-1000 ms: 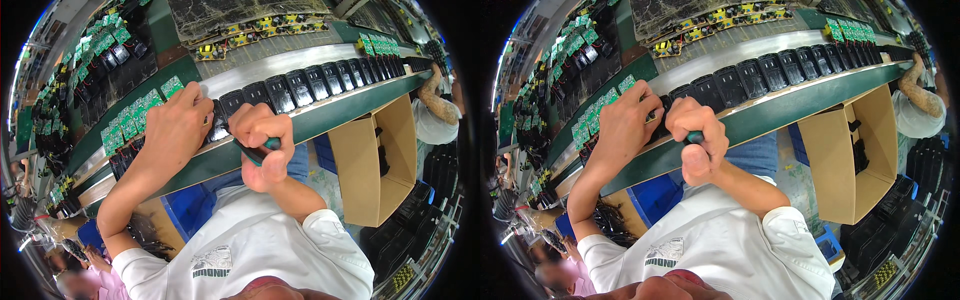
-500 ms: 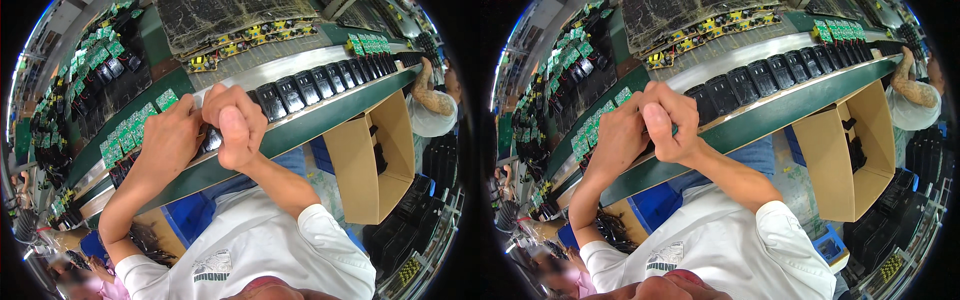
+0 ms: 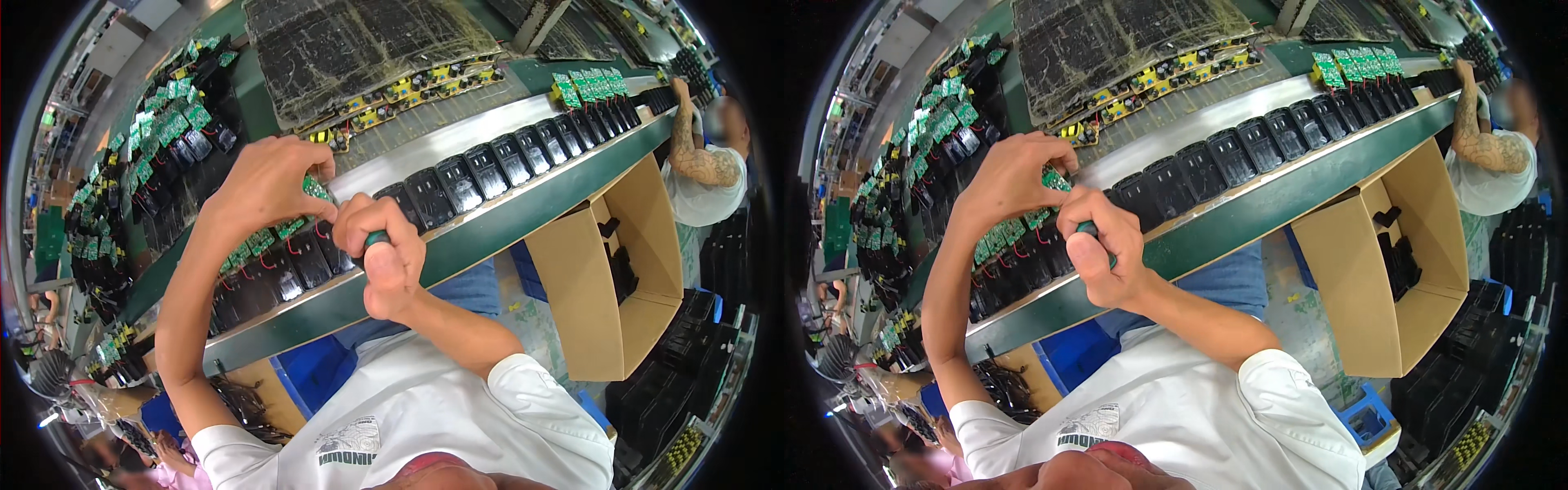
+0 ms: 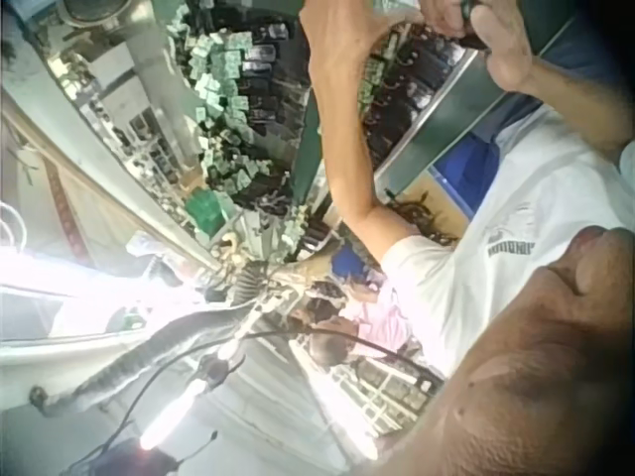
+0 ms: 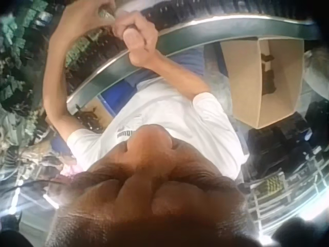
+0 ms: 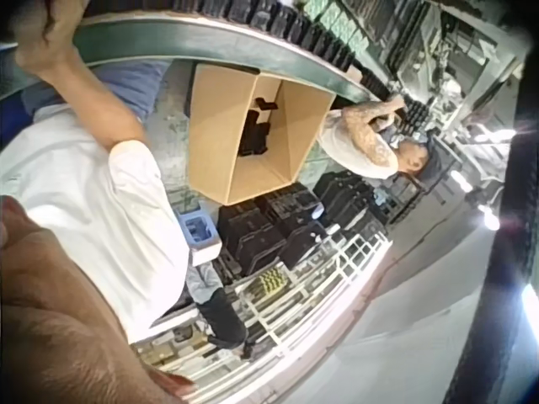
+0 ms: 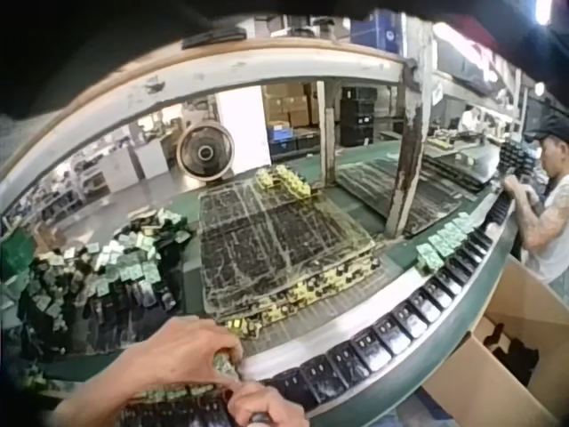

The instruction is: Assembling and placing circuit boards into a production line fixture using hand tools.

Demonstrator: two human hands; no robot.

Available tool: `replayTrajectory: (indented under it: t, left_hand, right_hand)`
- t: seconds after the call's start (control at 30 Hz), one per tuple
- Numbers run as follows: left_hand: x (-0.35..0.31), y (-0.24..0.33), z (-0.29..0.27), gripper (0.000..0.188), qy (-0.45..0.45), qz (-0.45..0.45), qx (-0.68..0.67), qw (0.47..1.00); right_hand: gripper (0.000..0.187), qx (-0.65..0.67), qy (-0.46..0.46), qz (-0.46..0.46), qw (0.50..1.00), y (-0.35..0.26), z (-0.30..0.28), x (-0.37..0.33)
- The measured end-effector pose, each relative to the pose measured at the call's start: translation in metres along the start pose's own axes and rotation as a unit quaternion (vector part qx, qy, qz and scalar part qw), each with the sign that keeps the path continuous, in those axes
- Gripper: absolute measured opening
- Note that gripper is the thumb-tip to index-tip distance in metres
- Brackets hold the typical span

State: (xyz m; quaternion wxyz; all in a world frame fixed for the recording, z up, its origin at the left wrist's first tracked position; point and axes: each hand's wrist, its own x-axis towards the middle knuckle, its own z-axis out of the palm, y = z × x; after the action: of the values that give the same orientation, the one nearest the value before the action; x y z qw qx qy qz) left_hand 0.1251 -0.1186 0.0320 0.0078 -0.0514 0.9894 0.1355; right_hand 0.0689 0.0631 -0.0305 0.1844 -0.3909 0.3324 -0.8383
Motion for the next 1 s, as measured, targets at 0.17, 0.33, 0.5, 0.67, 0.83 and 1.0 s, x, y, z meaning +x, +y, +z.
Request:
replayTrajectory:
  t: [0.17,0.33,0.5,0.67,0.83,1.0]
  left_hand:
    - [0.053,-0.01,-0.025,0.031,0.023,-0.019,-0.037,0.999]
    - [0.164,-0.025,-0.031,0.033,0.15,-0.098,0.017,0.984]
    - [0.303,-0.094,0.009,0.031,0.371,-0.064,0.238,0.895]
    - [0.375,-0.119,0.019,0.03,0.412,-0.069,0.302,0.857]
    - [0.383,-0.106,0.001,0.028,0.286,-0.08,0.199,0.934]
    - [0.307,-0.06,-0.021,0.021,0.15,-0.061,-0.023,0.987]
  right_hand:
    - [0.016,-0.002,-0.037,0.002,0.999,-0.006,-0.016,0.008]
    - [0.022,0.07,-0.044,-0.096,0.992,-0.038,-0.034,0.023]
    - [0.025,0.065,-0.027,-0.055,0.996,-0.068,-0.07,0.029]
    - [0.024,0.046,0.03,-0.045,0.997,-0.087,-0.111,0.034]
    - [0.019,0.045,0.076,-0.061,0.994,-0.098,-0.129,0.033]
    - [0.031,-0.056,0.105,-0.036,0.992,-0.117,-0.127,0.047]
